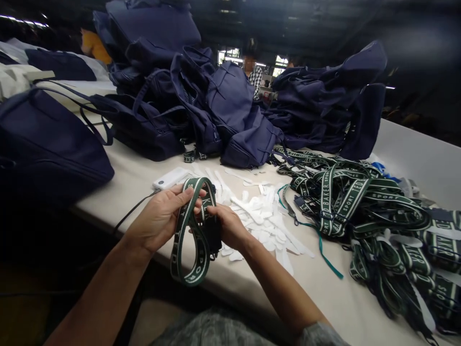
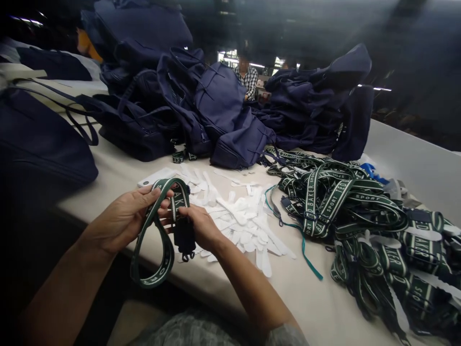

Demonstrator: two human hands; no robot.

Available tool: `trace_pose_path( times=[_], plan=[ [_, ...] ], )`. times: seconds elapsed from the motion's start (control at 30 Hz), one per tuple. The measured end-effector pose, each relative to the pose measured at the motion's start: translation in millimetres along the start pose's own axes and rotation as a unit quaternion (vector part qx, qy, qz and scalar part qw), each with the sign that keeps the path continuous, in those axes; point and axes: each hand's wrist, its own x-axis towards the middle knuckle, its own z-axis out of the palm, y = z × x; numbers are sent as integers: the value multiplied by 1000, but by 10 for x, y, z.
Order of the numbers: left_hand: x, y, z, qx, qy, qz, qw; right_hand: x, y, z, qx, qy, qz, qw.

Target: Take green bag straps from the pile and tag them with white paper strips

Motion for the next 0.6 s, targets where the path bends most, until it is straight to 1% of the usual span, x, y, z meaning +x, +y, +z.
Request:
trace_pose_path(
  times=[0.1, 0.2, 0.3, 0.43, 0.53, 0.6],
  plan=[
    [48, -46, -30, 19, 18, -2, 1000, 19, 63, -37, 24, 14, 33, 999],
    [59, -58, -57, 17, 27, -1, 999, 24, 79, -46, 18, 3, 46, 999],
    [47, -62, -59, 13, 34, 1, 999, 17, 64, -31, -2, -8, 16, 1000],
    [39, -107, 2, 23, 51, 21, 998, 22, 73, -13, -24, 13, -34, 999],
    [47, -175, 73, 22, 74, 57, 995, 29, 109, 18, -41, 33, -48, 997],
    [47, -220, 121, 34, 96, 90, 991, 11, 128, 71, -64, 64, -66, 994]
  ],
)
